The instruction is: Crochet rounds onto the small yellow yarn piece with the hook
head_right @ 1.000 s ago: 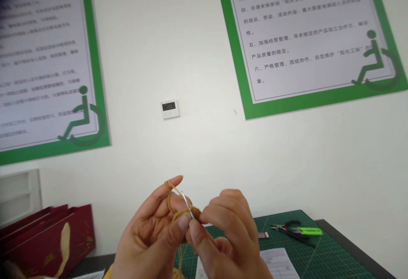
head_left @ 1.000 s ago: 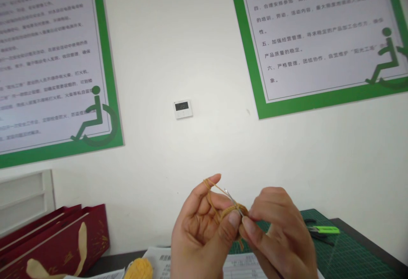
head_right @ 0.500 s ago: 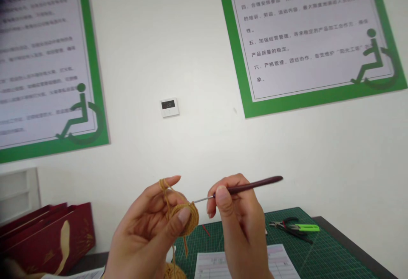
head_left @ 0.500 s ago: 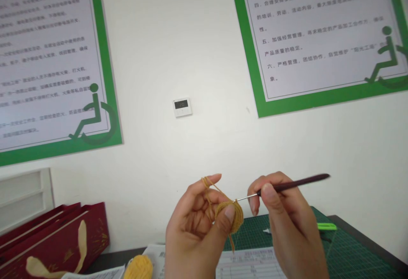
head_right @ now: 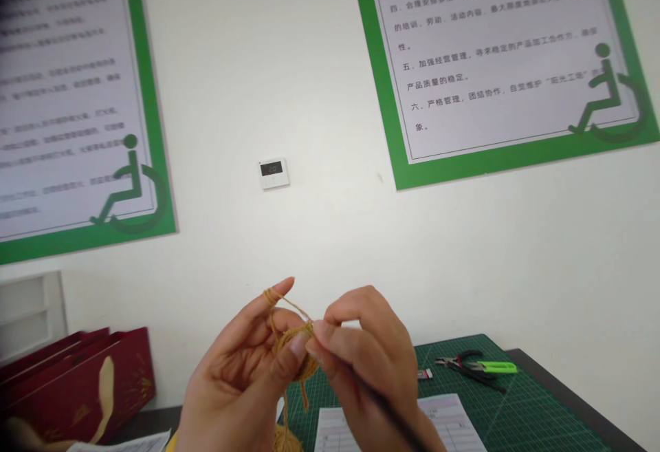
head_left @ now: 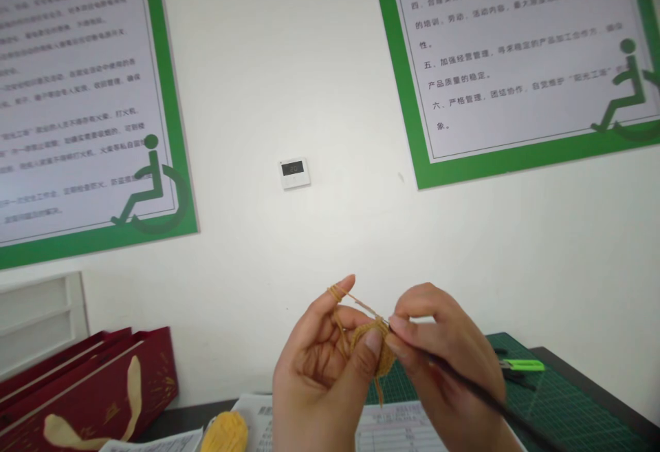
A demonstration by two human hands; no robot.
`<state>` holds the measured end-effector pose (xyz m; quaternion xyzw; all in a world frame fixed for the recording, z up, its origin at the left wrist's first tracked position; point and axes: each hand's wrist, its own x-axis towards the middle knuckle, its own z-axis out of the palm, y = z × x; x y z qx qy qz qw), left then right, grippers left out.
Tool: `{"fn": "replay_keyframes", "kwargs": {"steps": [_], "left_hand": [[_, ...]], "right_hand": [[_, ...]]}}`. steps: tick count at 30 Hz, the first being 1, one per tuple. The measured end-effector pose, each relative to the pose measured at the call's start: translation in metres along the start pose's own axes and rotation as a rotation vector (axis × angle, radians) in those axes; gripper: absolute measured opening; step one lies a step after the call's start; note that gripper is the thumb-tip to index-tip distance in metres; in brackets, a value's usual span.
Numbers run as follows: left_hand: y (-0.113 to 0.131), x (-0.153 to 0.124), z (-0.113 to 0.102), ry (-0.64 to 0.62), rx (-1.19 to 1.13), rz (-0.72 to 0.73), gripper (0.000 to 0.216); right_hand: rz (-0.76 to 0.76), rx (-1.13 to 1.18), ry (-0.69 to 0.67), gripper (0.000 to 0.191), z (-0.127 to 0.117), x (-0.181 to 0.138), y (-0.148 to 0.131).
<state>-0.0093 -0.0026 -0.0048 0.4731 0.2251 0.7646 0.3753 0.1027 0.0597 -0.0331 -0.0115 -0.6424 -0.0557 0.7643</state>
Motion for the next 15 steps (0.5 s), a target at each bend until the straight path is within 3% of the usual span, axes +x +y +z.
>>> {"fn": "replay_keyframes", "kwargs": {"steps": [2,3,5,7,10,15], "left_hand": [[0.002,0.001,-0.001,-0.045,-0.055,-0.129,0.048],[0.003,0.002,-0.002,-0.072,-0.088,-0.212,0.049],[0.006,0.003,-0.004,-0.112,-0.144,-0.353,0.051],[0.008,0.005,-0.007,-0.124,-0.170,-0.403,0.054],[0.010,0.006,-0.010,-0.121,-0.153,-0.388,0.056],[0.009,0.009,-0.012,-0.101,-0.101,-0.338,0.049]], "right_hand": [[-0.218,-0.160,0.009,0.037,-0.004,0.001,0.000],[-0.238,-0.148,0.020,0.037,-0.005,0.001,-0.001],[-0.122,0.009,0.049,0.030,-0.002,0.001,-0.001],[0.071,0.203,0.089,0.017,0.004,0.000,-0.002],[0.259,0.392,0.156,0.007,0.014,-0.002,-0.003],[0.495,0.590,0.226,0.012,0.016,-0.007,-0.001]]}}
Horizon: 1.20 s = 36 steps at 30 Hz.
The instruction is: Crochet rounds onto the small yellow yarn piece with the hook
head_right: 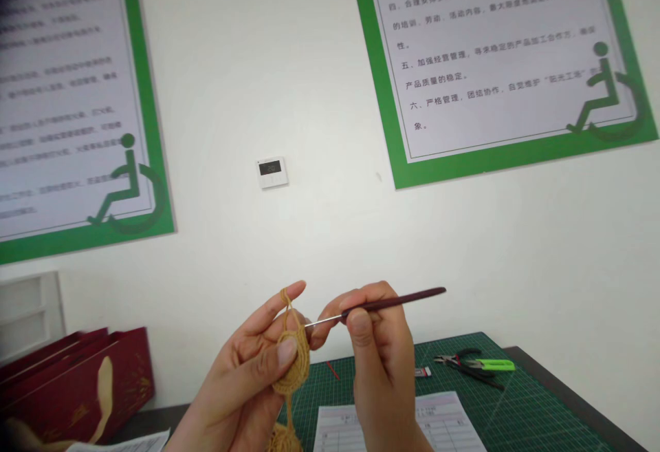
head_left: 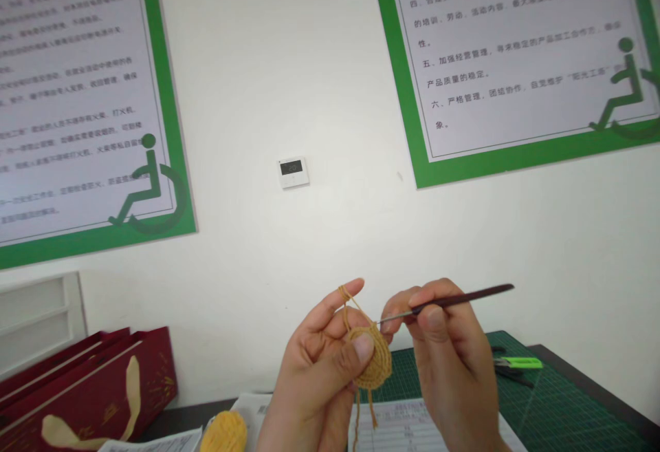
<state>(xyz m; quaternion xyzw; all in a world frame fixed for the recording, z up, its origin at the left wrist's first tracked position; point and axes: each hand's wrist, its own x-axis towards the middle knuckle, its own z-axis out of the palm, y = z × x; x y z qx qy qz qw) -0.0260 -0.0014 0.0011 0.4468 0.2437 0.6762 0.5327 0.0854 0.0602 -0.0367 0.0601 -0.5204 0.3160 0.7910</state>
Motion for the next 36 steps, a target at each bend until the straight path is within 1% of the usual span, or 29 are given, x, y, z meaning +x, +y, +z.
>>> {"fn": "replay_keyframes", "kwargs": {"steps": [3,5,7,8,9,10,13,16,18,21,26,28,32,36], "left_hand": [[-0.002,0.003,-0.002,-0.042,0.026,0.017,0.040],[-0.004,0.005,-0.003,-0.061,0.046,0.039,0.035],[-0.008,0.006,-0.003,-0.035,0.080,0.098,0.032],[-0.009,0.007,-0.003,-0.009,0.099,0.130,0.031],[-0.011,0.007,-0.002,0.020,0.119,0.158,0.029],[-0.013,0.007,-0.002,0.050,0.138,0.183,0.028],[-0.015,0.008,0.000,0.107,0.186,0.227,0.029],[-0.016,0.008,0.000,0.122,0.207,0.241,0.033],[-0.016,0.008,0.000,0.130,0.209,0.235,0.035],[-0.017,0.009,-0.002,0.151,0.214,0.241,0.036],[-0.020,0.011,-0.001,0.176,0.221,0.280,0.035],[-0.020,0.010,0.000,0.178,0.222,0.290,0.034],[-0.020,0.009,0.002,0.178,0.211,0.306,0.033],[-0.019,0.008,0.003,0.181,0.203,0.309,0.033]], "right_hand": [[0.187,0.114,-0.008,0.022,-0.002,0.004,0.000],[0.359,0.183,-0.029,0.030,-0.003,0.007,0.000],[0.505,0.222,-0.057,0.038,-0.003,0.010,0.000],[0.542,0.222,-0.067,0.040,-0.003,0.010,0.001],[0.549,0.208,-0.072,0.040,-0.003,0.010,0.002],[0.524,0.184,-0.067,0.038,-0.003,0.009,0.004],[0.363,0.085,-0.031,0.024,-0.004,0.004,0.010],[0.217,0.009,-0.035,0.009,-0.005,0.000,0.014],[0.177,-0.021,-0.043,0.006,-0.007,-0.001,0.016],[0.198,-0.026,-0.022,0.007,-0.009,-0.002,0.018],[0.324,0.056,0.082,0.013,-0.006,-0.003,0.017],[0.355,0.093,0.097,0.014,-0.005,-0.003,0.015],[0.362,0.114,0.085,0.015,-0.005,-0.001,0.012],[0.316,0.100,0.034,0.014,-0.008,0.002,0.009]]}}
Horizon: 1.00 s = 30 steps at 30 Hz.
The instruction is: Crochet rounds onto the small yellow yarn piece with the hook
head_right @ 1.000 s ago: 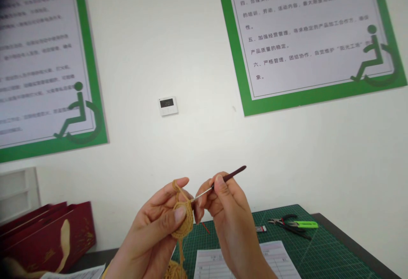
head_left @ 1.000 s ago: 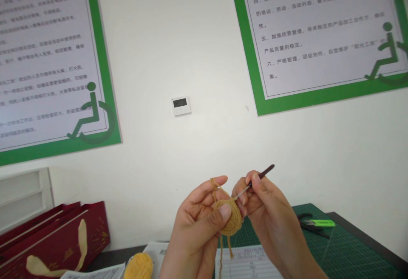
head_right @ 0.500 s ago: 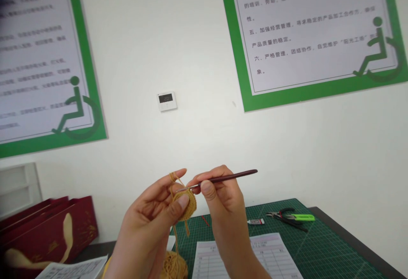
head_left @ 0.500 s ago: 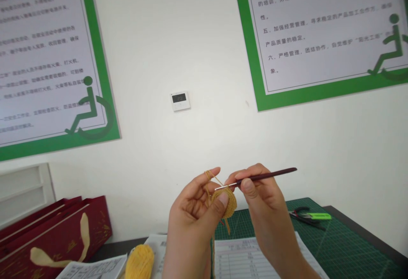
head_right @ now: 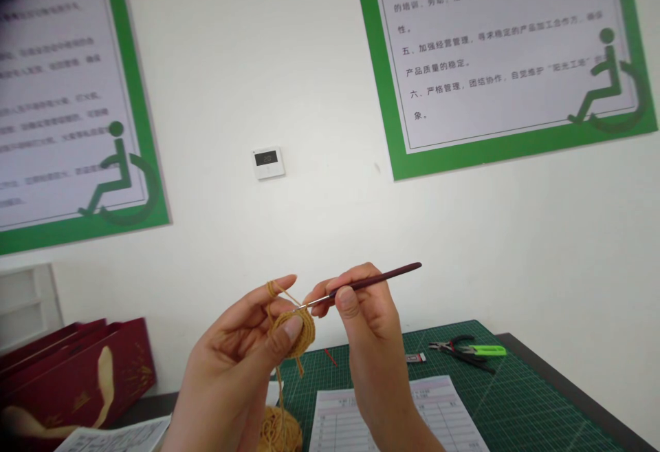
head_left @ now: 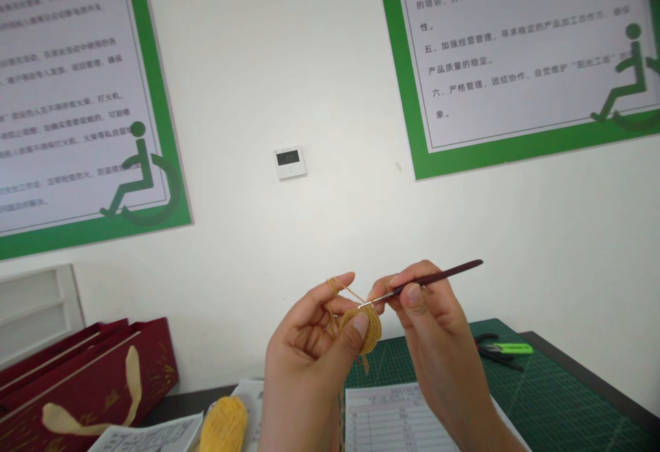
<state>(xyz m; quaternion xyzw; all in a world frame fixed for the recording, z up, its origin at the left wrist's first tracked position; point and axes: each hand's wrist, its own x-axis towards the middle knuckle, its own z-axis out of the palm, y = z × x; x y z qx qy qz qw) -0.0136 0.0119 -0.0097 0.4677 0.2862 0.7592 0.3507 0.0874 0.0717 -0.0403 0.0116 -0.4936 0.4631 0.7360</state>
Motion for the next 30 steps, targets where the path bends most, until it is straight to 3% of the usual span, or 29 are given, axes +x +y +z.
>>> {"fn": "replay_keyframes", "kwargs": {"steps": [6,16,24,30], "left_hand": [[0.000,0.000,0.001,0.002,0.001,0.003,0.033],[0.000,-0.003,0.003,0.024,0.032,0.046,0.031],[-0.001,-0.005,0.004,0.012,0.015,0.088,0.031],[0.004,-0.006,0.002,-0.063,-0.071,-0.016,0.033]], "right_hand": [[-0.104,-0.081,-0.059,0.012,-0.004,0.002,-0.006],[-0.440,-0.443,-0.201,0.016,-0.011,0.000,-0.019],[-0.845,-0.846,-0.386,0.017,-0.010,0.003,-0.032],[-0.985,-0.873,-0.311,0.027,-0.006,-0.001,-0.032]]}}
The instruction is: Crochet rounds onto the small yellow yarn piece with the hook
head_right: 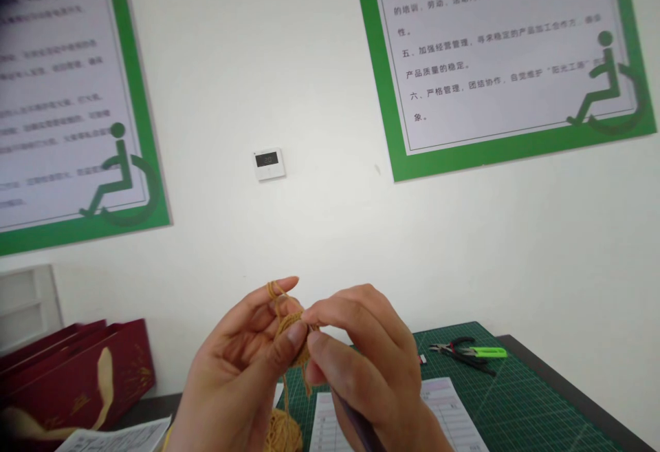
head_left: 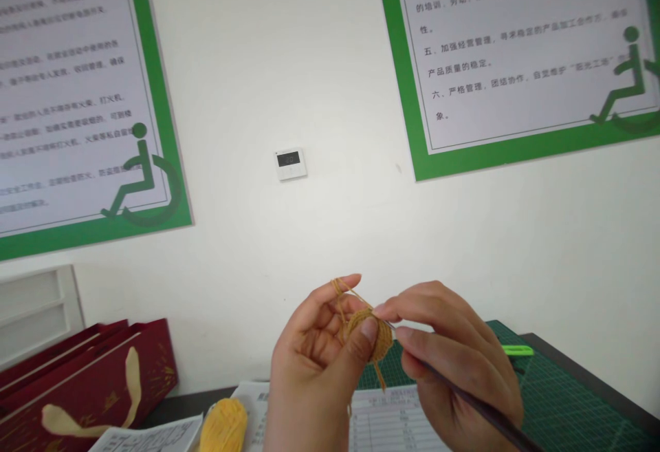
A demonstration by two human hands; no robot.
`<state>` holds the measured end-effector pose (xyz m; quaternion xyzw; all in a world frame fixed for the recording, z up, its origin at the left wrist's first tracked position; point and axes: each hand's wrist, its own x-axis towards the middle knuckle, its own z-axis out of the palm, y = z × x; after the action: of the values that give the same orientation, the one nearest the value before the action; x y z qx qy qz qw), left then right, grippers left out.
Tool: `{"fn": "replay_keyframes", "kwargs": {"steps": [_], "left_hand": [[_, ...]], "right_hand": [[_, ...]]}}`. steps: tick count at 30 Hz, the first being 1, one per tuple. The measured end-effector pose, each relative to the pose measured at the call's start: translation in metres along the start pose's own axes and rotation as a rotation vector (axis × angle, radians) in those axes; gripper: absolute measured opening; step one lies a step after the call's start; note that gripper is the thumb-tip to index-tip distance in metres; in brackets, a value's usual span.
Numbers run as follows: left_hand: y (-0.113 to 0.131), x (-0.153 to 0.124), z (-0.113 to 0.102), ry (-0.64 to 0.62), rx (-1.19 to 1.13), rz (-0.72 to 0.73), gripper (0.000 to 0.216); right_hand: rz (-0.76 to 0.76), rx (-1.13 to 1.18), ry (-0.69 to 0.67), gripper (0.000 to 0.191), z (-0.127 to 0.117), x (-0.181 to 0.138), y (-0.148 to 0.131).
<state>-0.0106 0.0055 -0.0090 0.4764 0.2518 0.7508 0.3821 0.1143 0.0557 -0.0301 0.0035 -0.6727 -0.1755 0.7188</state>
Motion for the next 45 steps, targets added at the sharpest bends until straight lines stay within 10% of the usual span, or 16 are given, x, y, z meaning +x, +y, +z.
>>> {"fn": "replay_keyframes", "kwargs": {"steps": [11,20,27,35,40,43,45], "left_hand": [[0.002,0.002,-0.007,-0.062,-0.096,-0.110,0.038],[0.000,-0.002,0.005,0.017,-0.013,0.049,0.043],[0.000,-0.001,0.005,0.024,0.095,0.134,0.043],[0.003,0.001,0.002,-0.010,-0.008,0.018,0.036],[-0.001,0.001,0.006,0.017,-0.028,0.031,0.036],[-0.001,0.000,0.006,0.041,-0.023,0.068,0.037],[0.000,0.000,0.004,0.009,-0.056,0.018,0.040]], "right_hand": [[0.415,0.352,0.089,0.029,0.018,-0.028,0.005],[0.077,-0.110,0.128,0.038,0.016,-0.018,0.001],[0.662,0.249,0.240,0.010,0.011,-0.014,-0.005],[1.275,1.126,0.123,0.040,0.019,-0.002,0.001],[1.030,1.002,0.175,0.026,0.024,-0.007,0.000],[0.585,0.487,0.136,0.011,0.017,-0.010,0.004],[0.224,0.115,0.044,0.033,0.011,-0.012,0.007]]}}
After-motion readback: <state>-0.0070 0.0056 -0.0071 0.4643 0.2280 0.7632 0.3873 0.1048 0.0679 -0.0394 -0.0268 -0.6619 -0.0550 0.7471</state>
